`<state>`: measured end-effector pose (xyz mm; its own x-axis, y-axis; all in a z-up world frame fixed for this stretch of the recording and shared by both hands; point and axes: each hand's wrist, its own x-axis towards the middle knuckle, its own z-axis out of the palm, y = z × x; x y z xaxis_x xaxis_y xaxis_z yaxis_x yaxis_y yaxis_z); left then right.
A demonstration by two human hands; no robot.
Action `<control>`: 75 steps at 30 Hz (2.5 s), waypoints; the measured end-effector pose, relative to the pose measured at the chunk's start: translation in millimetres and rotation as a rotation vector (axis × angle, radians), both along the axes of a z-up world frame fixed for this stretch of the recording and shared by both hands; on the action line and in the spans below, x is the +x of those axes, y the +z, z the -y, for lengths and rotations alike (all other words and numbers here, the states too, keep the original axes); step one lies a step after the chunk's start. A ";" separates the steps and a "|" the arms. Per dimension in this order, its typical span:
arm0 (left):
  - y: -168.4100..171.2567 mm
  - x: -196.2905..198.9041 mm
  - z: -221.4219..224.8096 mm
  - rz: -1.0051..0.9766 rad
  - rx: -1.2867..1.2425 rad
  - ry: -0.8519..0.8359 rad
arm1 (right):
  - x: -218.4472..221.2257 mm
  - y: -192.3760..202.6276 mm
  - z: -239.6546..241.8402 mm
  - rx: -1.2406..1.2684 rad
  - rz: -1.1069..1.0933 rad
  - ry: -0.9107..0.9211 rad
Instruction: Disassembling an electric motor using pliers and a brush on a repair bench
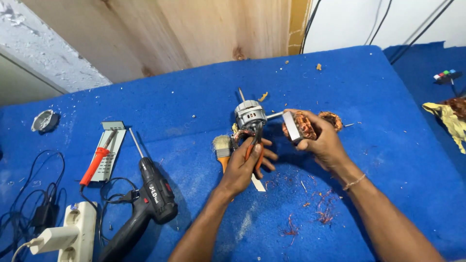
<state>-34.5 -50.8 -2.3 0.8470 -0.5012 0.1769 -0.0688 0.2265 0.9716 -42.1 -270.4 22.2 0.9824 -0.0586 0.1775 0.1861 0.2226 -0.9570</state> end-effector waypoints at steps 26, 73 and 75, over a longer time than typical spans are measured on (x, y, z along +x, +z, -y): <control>-17.3 -9.0 43.9 -0.117 -0.171 0.039 | 11.9 -11.5 -1.6 0.262 -0.187 0.356; 16.8 -38.0 33.0 -0.533 -0.331 -0.251 | 15.8 -22.5 -1.6 0.684 -0.319 0.216; 19.4 -42.3 33.3 -0.625 -0.382 -0.381 | 17.3 -31.4 3.5 0.658 -0.348 0.197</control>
<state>-76.9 -84.1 17.1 0.6296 -0.7750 -0.0540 0.6072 0.4476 0.6565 -24.8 -273.9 -9.2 0.9784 0.1372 -0.1546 -0.2038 0.7644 -0.6117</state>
